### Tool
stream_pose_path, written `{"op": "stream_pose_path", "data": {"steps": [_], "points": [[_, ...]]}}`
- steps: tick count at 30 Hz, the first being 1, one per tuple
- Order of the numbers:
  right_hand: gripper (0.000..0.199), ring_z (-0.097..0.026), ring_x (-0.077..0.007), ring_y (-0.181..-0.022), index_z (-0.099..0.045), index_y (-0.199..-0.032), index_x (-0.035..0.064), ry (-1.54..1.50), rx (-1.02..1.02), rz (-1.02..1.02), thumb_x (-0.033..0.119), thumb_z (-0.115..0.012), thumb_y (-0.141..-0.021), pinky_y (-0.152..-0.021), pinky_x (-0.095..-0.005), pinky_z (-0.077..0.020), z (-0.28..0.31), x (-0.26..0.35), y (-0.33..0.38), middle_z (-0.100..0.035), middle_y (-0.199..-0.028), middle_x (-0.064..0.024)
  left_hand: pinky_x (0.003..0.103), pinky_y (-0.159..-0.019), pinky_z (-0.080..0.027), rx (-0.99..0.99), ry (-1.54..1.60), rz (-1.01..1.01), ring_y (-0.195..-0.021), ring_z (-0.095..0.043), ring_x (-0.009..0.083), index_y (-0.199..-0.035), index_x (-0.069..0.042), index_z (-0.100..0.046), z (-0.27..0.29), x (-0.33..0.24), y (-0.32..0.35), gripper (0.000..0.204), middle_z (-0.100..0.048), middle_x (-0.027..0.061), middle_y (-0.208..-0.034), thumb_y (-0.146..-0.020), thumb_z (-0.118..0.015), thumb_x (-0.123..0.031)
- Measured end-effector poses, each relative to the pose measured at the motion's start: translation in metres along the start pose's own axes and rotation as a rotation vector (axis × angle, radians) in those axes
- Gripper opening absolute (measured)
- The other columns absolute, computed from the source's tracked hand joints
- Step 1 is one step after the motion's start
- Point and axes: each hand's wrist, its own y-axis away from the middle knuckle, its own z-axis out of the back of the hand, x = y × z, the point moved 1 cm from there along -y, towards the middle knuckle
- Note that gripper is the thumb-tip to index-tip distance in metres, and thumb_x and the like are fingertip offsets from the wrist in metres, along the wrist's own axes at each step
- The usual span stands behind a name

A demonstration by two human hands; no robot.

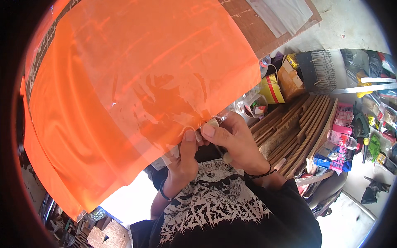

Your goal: The person places an orange film onto a workstation table and covers it with a clear plastic sheet before using a small white tool to smooth and adhere the layers together.

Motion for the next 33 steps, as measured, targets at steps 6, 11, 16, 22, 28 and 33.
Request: {"op": "stream_pose_path", "data": {"steps": [6, 11, 16, 22, 28, 33], "points": [[0.039, -0.055, -0.0128, -0.078, -0.056, -0.111, -0.0002, -0.028, 0.047, 0.027, 0.028, -0.066, -0.087, -0.072, -0.0275, -0.0448, 0.002, 0.005, -0.003, -0.059, -0.087, -0.0043, 0.022, -0.061, -0.045, -0.01, 0.097, -0.016, -0.072, -0.056, 0.01, -0.096, 0.002, -0.058, -0.002, -0.001, -0.004, 0.006, -0.061, 0.0048, -0.084, -0.093, -0.052, 0.0], [0.038, -0.056, -0.014, -0.078, -0.056, -0.11, -0.0006, 0.014, 0.025, 0.057, 0.027, -0.067, -0.086, -0.072, -0.0288, -0.0466, 0.003, 0.007, -0.003, -0.06, -0.088, -0.0057, 0.022, -0.06, -0.045, -0.029, 0.077, 0.027, -0.07, -0.056, 0.0097, -0.096, 0.003, -0.058, -0.003, -0.003, -0.004, 0.006, -0.061, 0.0044, -0.082, -0.093, -0.054, 0.0], [0.039, -0.057, -0.0145, -0.077, -0.055, -0.111, -0.0006, 0.003, 0.03, 0.061, 0.026, -0.067, -0.085, -0.071, -0.0292, -0.0475, 0.0, 0.008, -0.004, -0.061, -0.09, -0.0065, 0.021, -0.06, -0.045, -0.033, 0.069, 0.01, -0.071, -0.056, 0.0094, -0.098, 0.003, -0.058, -0.002, -0.001, -0.003, 0.008, -0.061, 0.0042, -0.083, -0.093, -0.055, -0.001], [0.038, -0.057, -0.014, -0.076, -0.055, -0.11, -0.0011, 0.017, 0.018, 0.057, 0.025, -0.066, -0.086, -0.07, -0.0285, -0.0476, 0.002, 0.006, -0.005, -0.061, -0.09, -0.0067, 0.021, -0.061, -0.045, -0.072, 0.075, 0.02, -0.072, -0.056, 0.0088, -0.098, 0.003, -0.059, -0.004, -0.006, -0.004, 0.008, -0.061, 0.0041, -0.085, -0.093, -0.055, -0.001], [0.037, -0.058, -0.014, -0.075, -0.055, -0.109, -0.0018, 0.023, 0.026, 0.052, 0.025, -0.066, -0.086, -0.071, -0.0281, -0.0483, 0.001, 0.008, -0.005, -0.062, -0.09, -0.0071, 0.021, -0.062, -0.045, -0.039, 0.075, 0.024, -0.074, -0.056, 0.0092, -0.102, 0.003, -0.06, -0.004, -0.007, -0.005, 0.012, -0.062, 0.0051, -0.087, -0.094, -0.054, -0.002], [0.036, -0.059, -0.0142, -0.076, -0.056, -0.109, -0.0017, 0.004, -0.001, 0.064, 0.024, -0.066, -0.086, -0.07, -0.0277, -0.0481, 0.0, 0.005, -0.005, -0.063, -0.09, -0.0075, 0.021, -0.063, -0.048, -0.029, 0.045, 0.014, -0.075, -0.058, 0.01, -0.104, 0.003, -0.06, -0.003, -0.009, -0.004, 0.013, -0.063, 0.006, -0.09, -0.094, -0.054, -0.002]]}}
